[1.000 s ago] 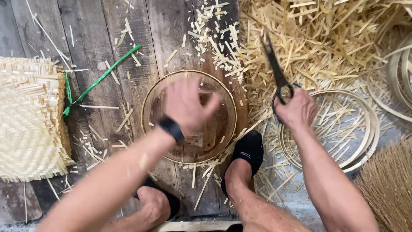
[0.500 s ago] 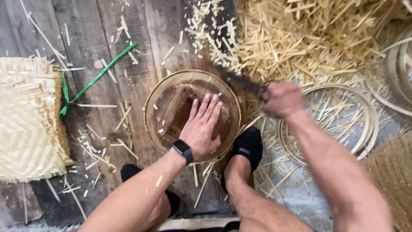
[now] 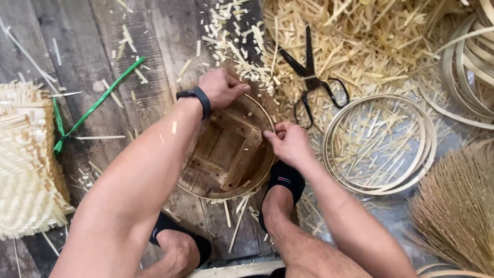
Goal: The person repeatedly places a circular bamboo frame onto a woven mat, presses it into a wooden mold, and trims the excess mat material around the frame using shears. The person then removes the trimmed base and repeats the process with new mats.
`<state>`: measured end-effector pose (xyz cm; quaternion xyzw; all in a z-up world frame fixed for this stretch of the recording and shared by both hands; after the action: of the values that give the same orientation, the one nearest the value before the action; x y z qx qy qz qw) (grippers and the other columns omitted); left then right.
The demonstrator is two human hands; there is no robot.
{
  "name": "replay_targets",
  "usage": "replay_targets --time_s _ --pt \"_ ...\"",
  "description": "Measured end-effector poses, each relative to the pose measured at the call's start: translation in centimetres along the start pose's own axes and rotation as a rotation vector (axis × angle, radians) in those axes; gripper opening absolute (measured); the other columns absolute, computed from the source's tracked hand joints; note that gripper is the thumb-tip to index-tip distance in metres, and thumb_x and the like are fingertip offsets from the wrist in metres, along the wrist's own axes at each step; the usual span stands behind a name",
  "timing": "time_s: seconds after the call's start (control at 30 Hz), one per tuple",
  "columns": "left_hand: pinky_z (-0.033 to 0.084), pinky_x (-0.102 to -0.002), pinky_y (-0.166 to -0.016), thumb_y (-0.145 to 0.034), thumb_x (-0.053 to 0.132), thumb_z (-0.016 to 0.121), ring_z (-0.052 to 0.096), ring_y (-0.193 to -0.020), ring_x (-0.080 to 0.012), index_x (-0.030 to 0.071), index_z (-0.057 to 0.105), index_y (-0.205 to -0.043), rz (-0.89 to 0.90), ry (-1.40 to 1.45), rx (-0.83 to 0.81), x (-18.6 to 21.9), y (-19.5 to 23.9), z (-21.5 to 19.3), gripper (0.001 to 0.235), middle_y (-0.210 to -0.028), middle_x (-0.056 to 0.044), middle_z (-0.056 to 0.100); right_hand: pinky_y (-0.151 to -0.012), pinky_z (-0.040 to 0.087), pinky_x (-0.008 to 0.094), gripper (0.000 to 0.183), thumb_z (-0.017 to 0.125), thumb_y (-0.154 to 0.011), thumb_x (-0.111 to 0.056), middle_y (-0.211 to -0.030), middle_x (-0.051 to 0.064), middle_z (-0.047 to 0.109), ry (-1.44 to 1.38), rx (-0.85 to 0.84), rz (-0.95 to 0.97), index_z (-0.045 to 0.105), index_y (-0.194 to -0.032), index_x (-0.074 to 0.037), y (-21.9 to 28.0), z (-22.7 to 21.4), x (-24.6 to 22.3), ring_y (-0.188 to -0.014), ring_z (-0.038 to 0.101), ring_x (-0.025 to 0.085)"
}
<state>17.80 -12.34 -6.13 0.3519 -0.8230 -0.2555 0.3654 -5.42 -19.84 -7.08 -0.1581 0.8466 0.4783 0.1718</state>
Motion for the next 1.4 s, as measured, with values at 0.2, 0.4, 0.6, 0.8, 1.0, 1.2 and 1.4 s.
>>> replay_targets --time_s 0.2,0.4,0.6,0.8,1.0,1.2,1.4 --pt "0.061 -0.040 -0.081 -0.082 0.041 0.083 0.071 -0.080 -0.0192 0.012 0.083 -0.094 -0.101 0.161 -0.009 -2.1 -2.3 2.0 0.031 -0.092 -0.008 0.079 -0.075 0.060 0.038 0.030 0.081 -0.086 -0.029 -0.089 0.011 0.077 -0.147 -0.004 -0.010 0.077 -0.100 -0.003 -1.4 0.9 1.3 -0.076 0.072 0.021" --pt "0.058 -0.041 -0.084 -0.083 0.040 0.084 0.072 -0.083 -0.0233 0.012 0.082 -0.096 -0.007 0.147 0.137 -1.4 1.1 -1.9 0.031 -0.097 -0.013 0.078 -0.062 0.059 0.032 0.028 0.084 -0.086 -0.029 -0.083 0.012 0.078 -0.163 -0.007 -0.034 0.082 -0.097 -0.003 -0.8 0.9 1.9 -0.064 0.068 0.016" --pt "0.057 -0.042 -0.082 -0.096 0.047 0.082 0.071 -0.080 -0.0288 0.006 0.081 -0.098 -0.246 -0.048 0.110 -16.8 3.9 -2.7 0.041 -0.091 -0.020 0.075 -0.056 0.065 0.032 0.035 0.079 -0.086 -0.014 -0.091 0.015 0.076 -0.401 -0.070 -0.053 0.070 -0.113 0.006 0.1 3.3 4.0 -0.071 0.074 0.019" --pt "0.056 -0.034 -0.074 -0.075 0.024 0.093 0.065 -0.074 -0.0141 0.011 0.083 -0.098 -0.405 0.458 0.111 -18.6 4.2 -1.4 0.028 -0.087 -0.004 0.078 -0.055 0.062 0.030 0.034 0.078 -0.086 -0.010 -0.092 0.018 0.077 -0.381 -0.070 -0.050 0.072 -0.113 0.008 0.9 2.4 2.8 -0.070 0.075 0.020" --pt "0.054 -0.033 -0.083 -0.087 0.022 0.085 0.073 -0.088 -0.0156 0.014 0.082 -0.105 -0.377 0.570 0.396 -21.1 10.6 0.9 0.020 -0.102 -0.004 0.080 -0.052 0.062 0.031 0.035 0.079 -0.085 -0.010 -0.090 0.017 0.077 -0.368 -0.057 -0.028 0.070 -0.114 0.008 1.2 2.5 2.8 -0.066 0.074 0.021" --pt "0.064 -0.037 -0.077 -0.085 0.014 0.082 0.075 -0.087 -0.0198 0.008 0.072 -0.115 -0.719 1.169 0.260 -25.4 20.2 11.1 0.033 -0.104 -0.010 0.077 -0.051 0.061 0.031 0.032 0.079 -0.087 -0.012 -0.091 0.018 0.076 -0.362 -0.007 -0.055 0.072 -0.112 0.007 1.3 2.3 2.8 -0.065 0.073 0.021" --pt "0.067 -0.032 -0.073 -0.081 0.016 0.081 0.077 -0.081 -0.0195 0.000 0.073 -0.112 -0.719 1.172 0.386 -23.2 19.5 9.8 0.036 -0.097 -0.010 0.078 -0.052 0.057 0.030 0.028 0.078 -0.088 -0.014 -0.092 0.016 0.077 -0.350 0.038 -0.019 0.075 -0.110 0.002 0.9 0.8 0.1 -0.063 0.072 0.020"
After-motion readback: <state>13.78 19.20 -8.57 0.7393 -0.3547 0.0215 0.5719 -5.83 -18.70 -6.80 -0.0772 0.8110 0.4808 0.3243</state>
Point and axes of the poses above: each hand's wrist, its own y-axis away from the middle knuckle, its own z-axis out of the palm, x = y × z, the point moved 8 cm from there along -y, towards the middle knuckle
